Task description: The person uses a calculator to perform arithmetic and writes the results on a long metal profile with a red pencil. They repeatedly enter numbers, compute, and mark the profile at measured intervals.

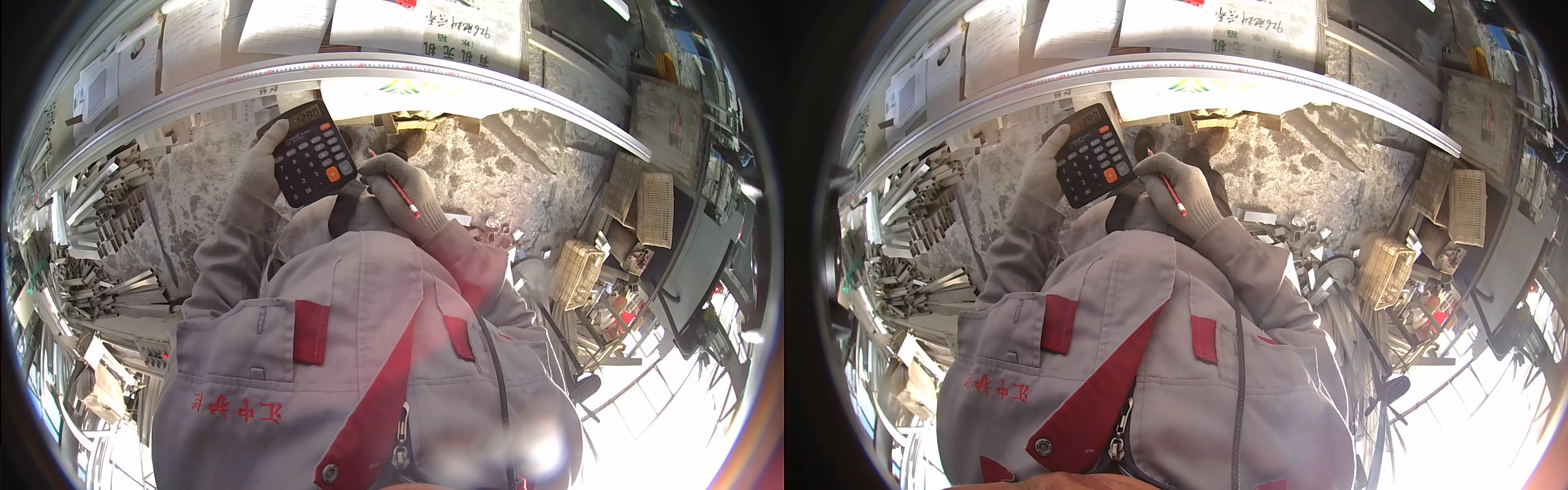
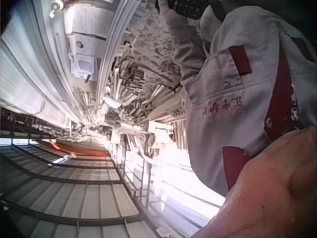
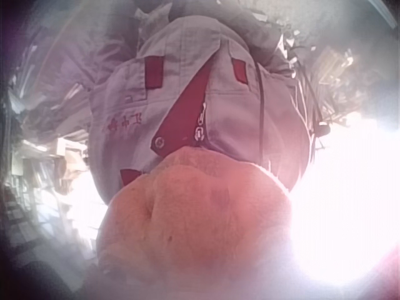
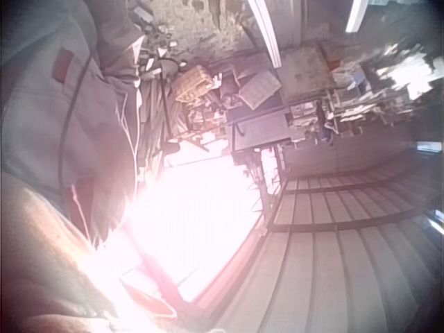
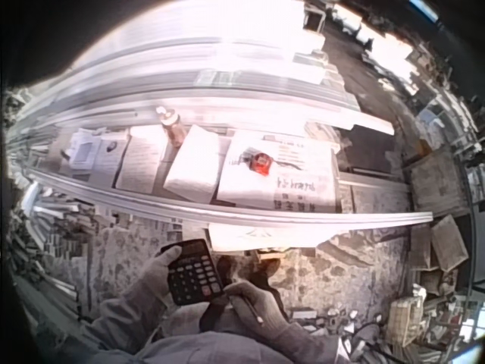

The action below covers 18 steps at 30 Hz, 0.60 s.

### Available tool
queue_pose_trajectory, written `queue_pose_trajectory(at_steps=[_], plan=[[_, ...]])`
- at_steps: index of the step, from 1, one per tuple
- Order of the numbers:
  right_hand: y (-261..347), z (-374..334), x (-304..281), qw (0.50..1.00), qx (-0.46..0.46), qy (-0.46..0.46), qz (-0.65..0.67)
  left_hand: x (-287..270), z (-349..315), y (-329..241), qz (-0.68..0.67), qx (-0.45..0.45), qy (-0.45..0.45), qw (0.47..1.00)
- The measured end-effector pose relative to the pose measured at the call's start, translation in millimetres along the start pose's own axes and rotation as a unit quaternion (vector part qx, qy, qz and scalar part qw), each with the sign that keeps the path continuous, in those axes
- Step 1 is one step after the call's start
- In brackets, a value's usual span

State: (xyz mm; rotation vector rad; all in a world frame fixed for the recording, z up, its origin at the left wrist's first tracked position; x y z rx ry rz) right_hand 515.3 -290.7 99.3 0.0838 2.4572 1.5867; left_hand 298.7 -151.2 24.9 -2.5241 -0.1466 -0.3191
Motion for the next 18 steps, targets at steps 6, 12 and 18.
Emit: queue_pose_trajectory(at_steps=[6,12,18], plan=[[-6.6,-3.2,-2.3,1.000,0.019,-0.003,-0.001,6.1,-2.3,-0.8,0.003,-0.001,0.013,1.000],[-11.4,-5.4,-6.0,1.000,0.017,-0.010,-0.004,11.0,3.3,6.4,0.009,-0.016,0.024,1.000],[-15.4,-8.5,-11.9,1.000,0.017,-0.014,-0.011,18.1,6.0,11.7,0.013,-0.026,0.018,0.999]])
Point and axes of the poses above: each hand's wrist, its own z-axis towards the middle knuckle, its own x-axis out of the palm, y = z × x, the point moved 10 cm from there along z, towards the middle knuckle, and after that the axes turned 1 degree about -z, right-handed, at the moved point
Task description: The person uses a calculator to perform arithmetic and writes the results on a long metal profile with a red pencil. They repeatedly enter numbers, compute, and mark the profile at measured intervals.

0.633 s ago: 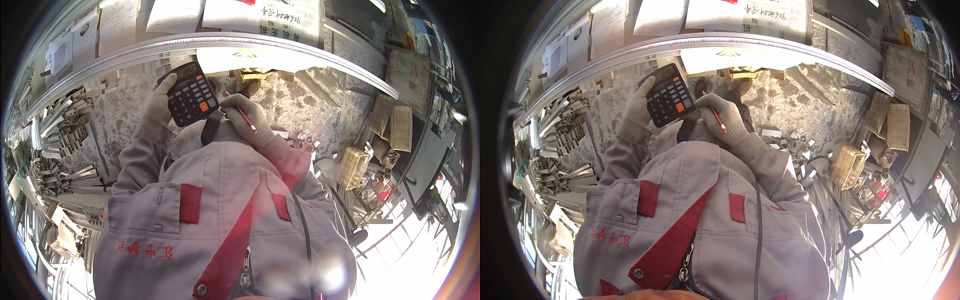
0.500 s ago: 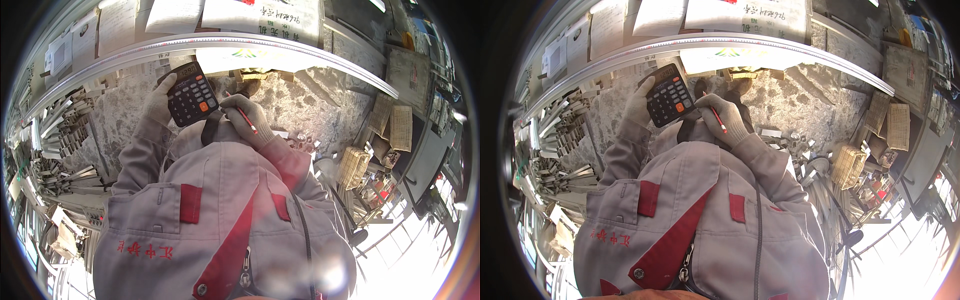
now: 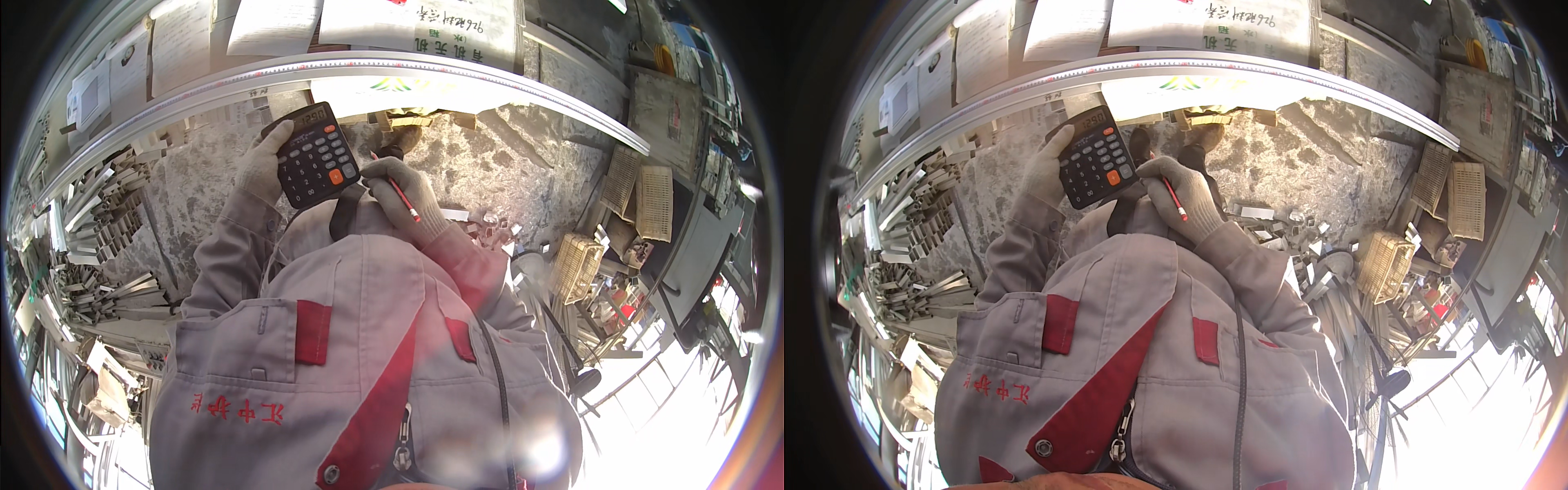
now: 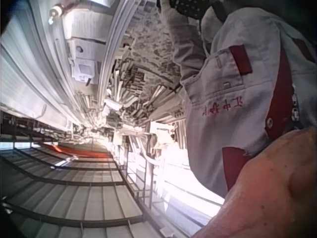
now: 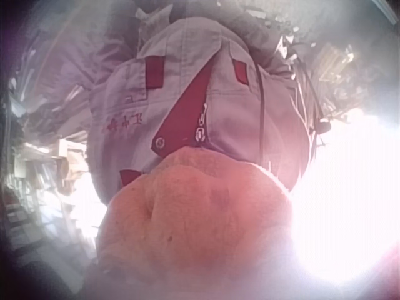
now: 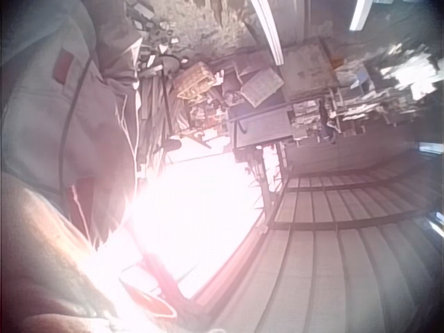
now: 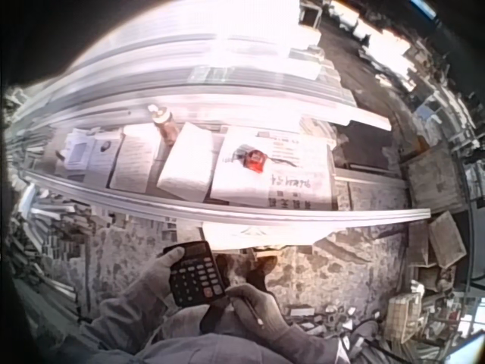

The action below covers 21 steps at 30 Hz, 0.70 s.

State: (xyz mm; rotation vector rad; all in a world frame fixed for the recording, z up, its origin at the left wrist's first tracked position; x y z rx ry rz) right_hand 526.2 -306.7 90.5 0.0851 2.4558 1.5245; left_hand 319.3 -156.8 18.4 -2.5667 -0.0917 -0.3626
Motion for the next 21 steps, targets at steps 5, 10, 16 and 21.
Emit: queue_pose_trajectory(at_steps=[5,10,16,21], plan=[[-4.3,-1.0,-2.4,1.000,0.002,-0.005,-0.009,7.0,-0.9,1.6,0.009,-0.013,-0.005,1.000],[-12.1,0.3,-3.0,0.999,0.040,-0.006,0.017,14.6,-0.9,2.4,0.012,-0.018,0.004,1.000],[-8.3,3.3,-6.2,0.999,0.032,-0.002,0.017,15.7,-1.6,0.3,0.033,-0.010,0.002,0.999],[-16.7,5.9,-3.1,0.999,0.026,0.005,0.024,12.7,3.2,2.6,0.003,-0.012,0.002,1.000]])
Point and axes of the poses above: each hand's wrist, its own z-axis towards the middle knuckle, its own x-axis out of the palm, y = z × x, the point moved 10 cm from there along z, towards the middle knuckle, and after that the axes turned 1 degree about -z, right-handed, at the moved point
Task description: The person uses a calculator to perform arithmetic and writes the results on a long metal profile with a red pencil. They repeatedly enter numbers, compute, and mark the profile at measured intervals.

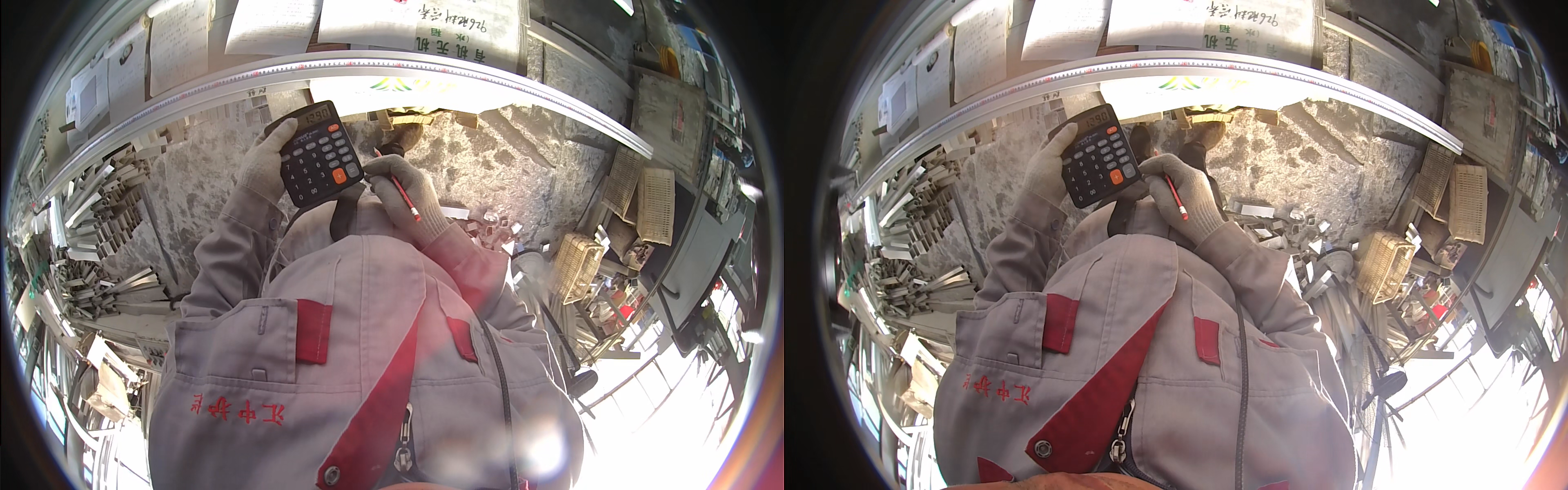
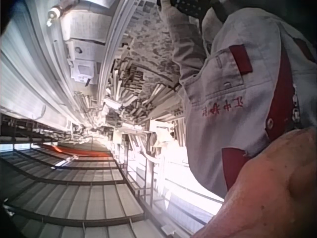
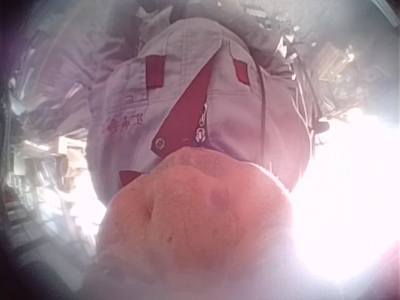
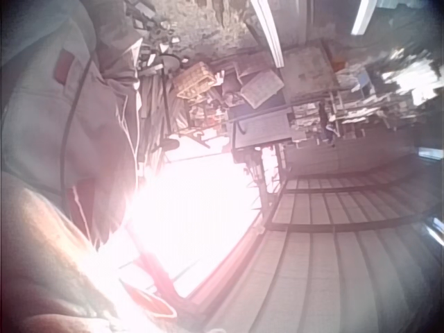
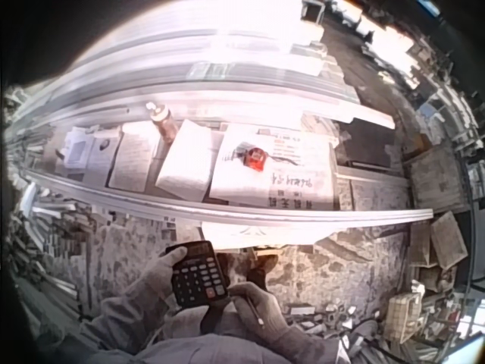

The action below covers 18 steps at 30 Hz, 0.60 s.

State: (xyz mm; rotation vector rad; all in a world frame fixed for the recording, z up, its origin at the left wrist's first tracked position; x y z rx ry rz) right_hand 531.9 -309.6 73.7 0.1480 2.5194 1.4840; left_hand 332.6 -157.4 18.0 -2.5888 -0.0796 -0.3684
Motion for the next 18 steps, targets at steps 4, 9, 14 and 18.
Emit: queue_pose_trajectory(at_steps=[4,9,14,18], plan=[[-1.6,2.9,1.2,1.000,-0.006,0.000,0.011,2.6,1.7,1.0,-0.014,-0.001,0.019,1.000],[3.4,2.0,-1.2,1.000,0.008,0.007,-0.008,2.6,-2.5,-1.0,0.009,-0.004,0.011,1.000],[2.6,5.2,1.6,1.000,0.015,0.009,0.001,-1.2,-3.0,-3.1,-0.003,-0.003,-0.008,1.000],[4.1,7.5,2.8,1.000,0.005,0.013,-0.010,-3.9,1.1,-2.4,-0.005,0.003,-0.003,1.000]])
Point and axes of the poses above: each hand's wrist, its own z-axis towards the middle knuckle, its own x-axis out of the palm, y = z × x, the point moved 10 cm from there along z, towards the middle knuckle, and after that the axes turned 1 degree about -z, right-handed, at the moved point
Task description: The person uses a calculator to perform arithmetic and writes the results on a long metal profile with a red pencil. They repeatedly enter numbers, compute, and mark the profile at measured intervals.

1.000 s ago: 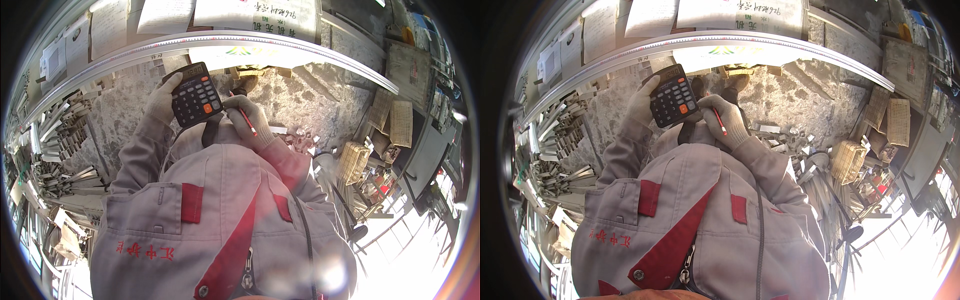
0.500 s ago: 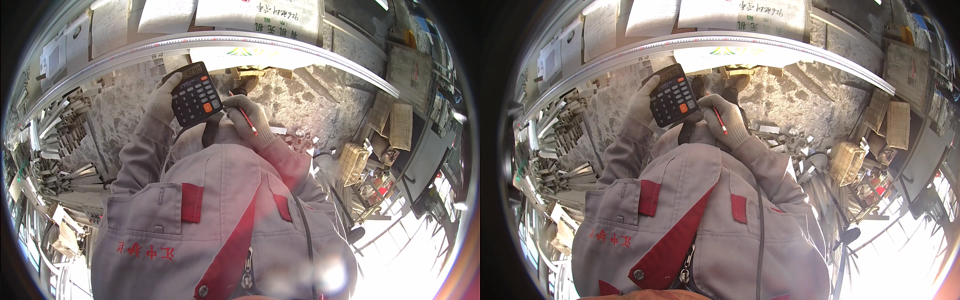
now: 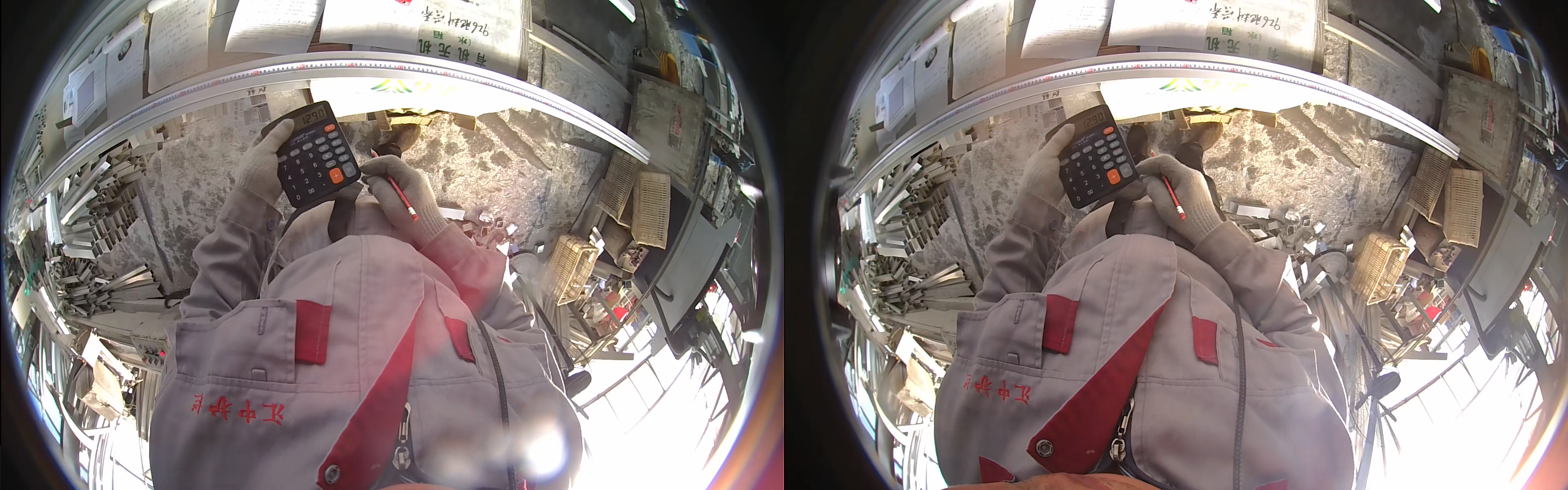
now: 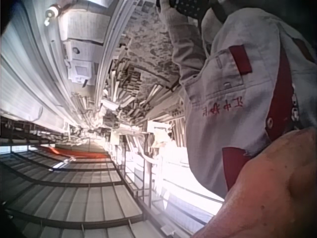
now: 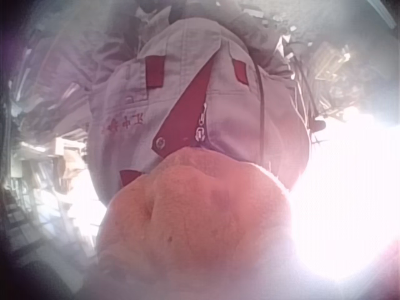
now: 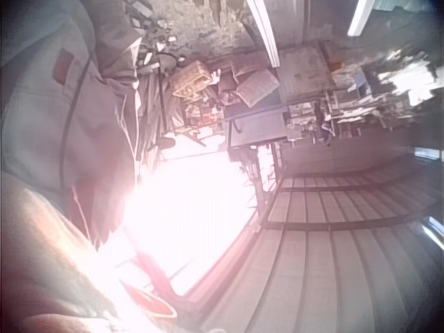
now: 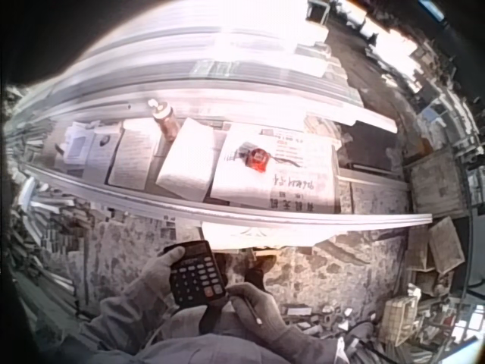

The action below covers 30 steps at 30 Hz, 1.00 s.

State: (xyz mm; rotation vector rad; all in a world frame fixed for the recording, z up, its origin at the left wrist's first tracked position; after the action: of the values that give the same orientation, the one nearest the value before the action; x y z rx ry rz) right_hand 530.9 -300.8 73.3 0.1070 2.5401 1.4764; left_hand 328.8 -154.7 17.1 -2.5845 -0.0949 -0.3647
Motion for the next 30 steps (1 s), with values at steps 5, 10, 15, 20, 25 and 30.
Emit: queue_pose_trajectory(at_steps=[5,10,15,20,25,30], plan=[[4.4,-1.0,-1.9,1.000,0.011,0.002,-0.017,-0.5,1.4,4.5,-0.014,-0.019,0.015,1.000],[12.2,-0.7,0.5,1.000,0.005,0.010,-0.007,-0.3,0.2,6.5,-0.026,-0.024,0.011,0.999],[18.9,-2.6,3.6,1.000,-0.005,0.024,-0.010,-2.0,-0.4,7.6,0.010,-0.025,0.017,0.999],[21.6,-3.2,6.3,0.999,0.001,0.032,-0.028,-1.9,-2.9,7.4,-0.002,-0.028,0.030,0.999],[25.5,-3.9,8.3,0.998,-0.020,0.031,-0.046,-5.4,-4.6,5.0,0.019,-0.014,0.016,1.000],[25.6,-4.4,11.5,0.997,-0.041,0.027,-0.058,-8.7,-5.9,5.7,0.013,-0.016,0.020,1.000]])
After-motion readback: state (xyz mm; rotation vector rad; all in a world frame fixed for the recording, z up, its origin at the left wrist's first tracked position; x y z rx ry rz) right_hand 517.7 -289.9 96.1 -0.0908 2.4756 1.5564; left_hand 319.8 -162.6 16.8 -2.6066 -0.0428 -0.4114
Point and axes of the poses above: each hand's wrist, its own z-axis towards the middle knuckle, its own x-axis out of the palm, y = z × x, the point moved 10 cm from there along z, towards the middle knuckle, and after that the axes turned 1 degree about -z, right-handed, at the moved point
